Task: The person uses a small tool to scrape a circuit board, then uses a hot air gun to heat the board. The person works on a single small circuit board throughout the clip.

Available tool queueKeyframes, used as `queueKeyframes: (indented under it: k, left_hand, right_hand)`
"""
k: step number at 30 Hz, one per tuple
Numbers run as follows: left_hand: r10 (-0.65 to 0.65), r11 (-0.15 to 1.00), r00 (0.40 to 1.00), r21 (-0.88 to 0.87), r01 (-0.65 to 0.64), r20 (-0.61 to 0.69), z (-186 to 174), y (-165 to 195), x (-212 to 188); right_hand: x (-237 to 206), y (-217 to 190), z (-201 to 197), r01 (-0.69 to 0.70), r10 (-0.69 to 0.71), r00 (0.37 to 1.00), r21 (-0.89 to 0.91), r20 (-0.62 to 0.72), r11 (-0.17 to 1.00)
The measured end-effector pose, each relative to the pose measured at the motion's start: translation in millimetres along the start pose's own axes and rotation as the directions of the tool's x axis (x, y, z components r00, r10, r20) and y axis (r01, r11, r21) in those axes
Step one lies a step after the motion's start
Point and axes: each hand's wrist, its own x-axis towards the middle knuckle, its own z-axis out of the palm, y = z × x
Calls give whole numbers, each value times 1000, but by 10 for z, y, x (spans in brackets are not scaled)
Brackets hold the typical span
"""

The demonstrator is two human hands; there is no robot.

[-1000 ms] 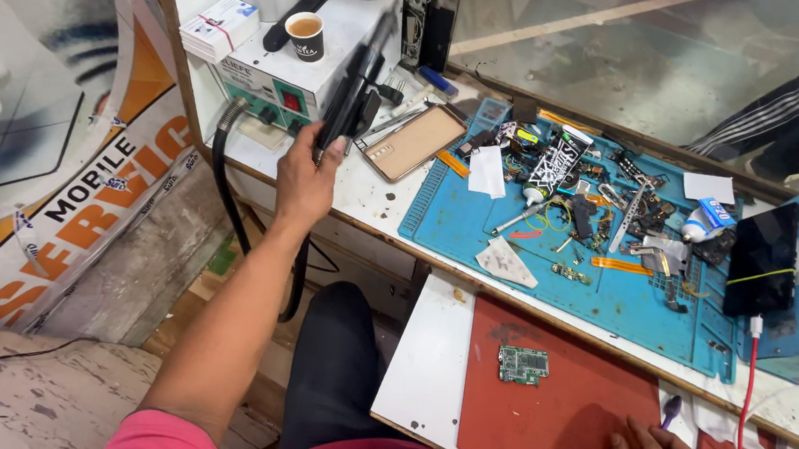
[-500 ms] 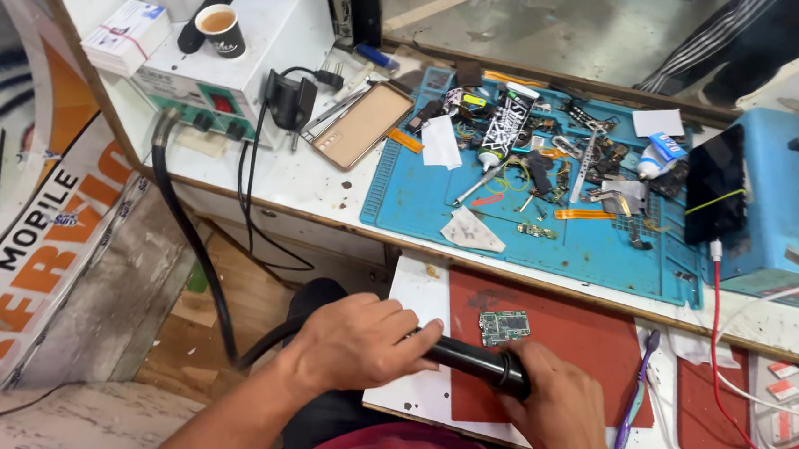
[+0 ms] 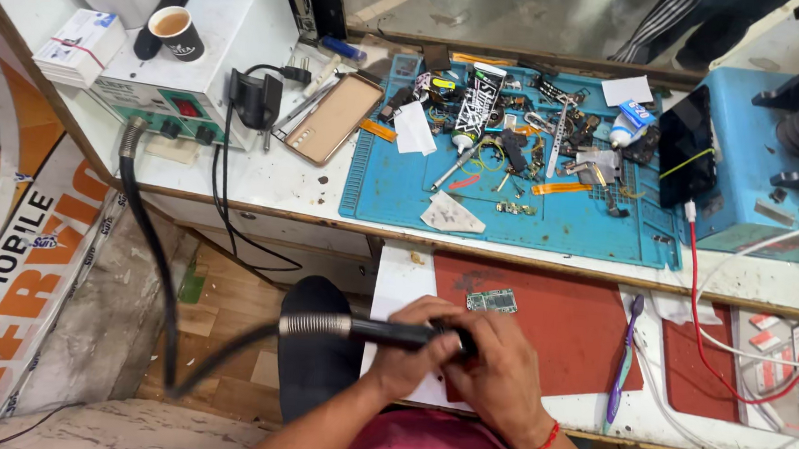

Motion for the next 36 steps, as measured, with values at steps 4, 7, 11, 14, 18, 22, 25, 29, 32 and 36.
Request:
queueKeyframes:
  k: [4, 7, 11, 14, 18, 22, 25, 29, 32, 36]
  left_hand:
    - [-28, 987, 986, 154, 54, -166, -27, -155, 148]
    - [80, 936, 992, 335, -107, 92, -64, -243, 225]
    - [92, 968, 991, 242, -67, -96, -103, -318, 279]
    - [188, 947, 982, 263, -185, 15, -116, -349, 290]
    - [170, 944, 984, 295, -150, -46, -112, -366, 289]
    - [188, 920, 978, 366, -143, -92, -94, -363, 292]
    - [204, 918, 978, 341, -203, 34, -81, -353, 300]
    - [176, 906, 980, 404, -124, -94, -73, -330, 311]
    - [205, 907, 973, 351, -231, 111, -73, -311, 316]
    - [249, 886, 968, 401, -231, 8, -72, -287, 320]
  right_hand:
    - [-29, 331, -59, -36, 35, 994, -6, -100, 999]
    - [-130, 655, -172, -126, 123, 992, -73, -38, 989]
    - [-216, 849, -213, -120, 121, 992, -23, 29, 992]
    - [-200, 832, -170, -102, 103, 994, -51, 25, 994]
    - [-112, 794, -143, -64, 69, 997, -125, 37, 990]
    - [-48, 812, -164, -33, 56, 993, -212, 103, 977]
    - [-38, 817, -174, -53, 73, 993, -201, 97, 978]
    - [-53, 789, -166, -69, 83, 995, -198, 62, 978]
    - [-58, 767, -157, -73, 82, 996, -206, 36, 976]
    - [-52, 757, -154, -62, 68, 997, -213, 22, 975]
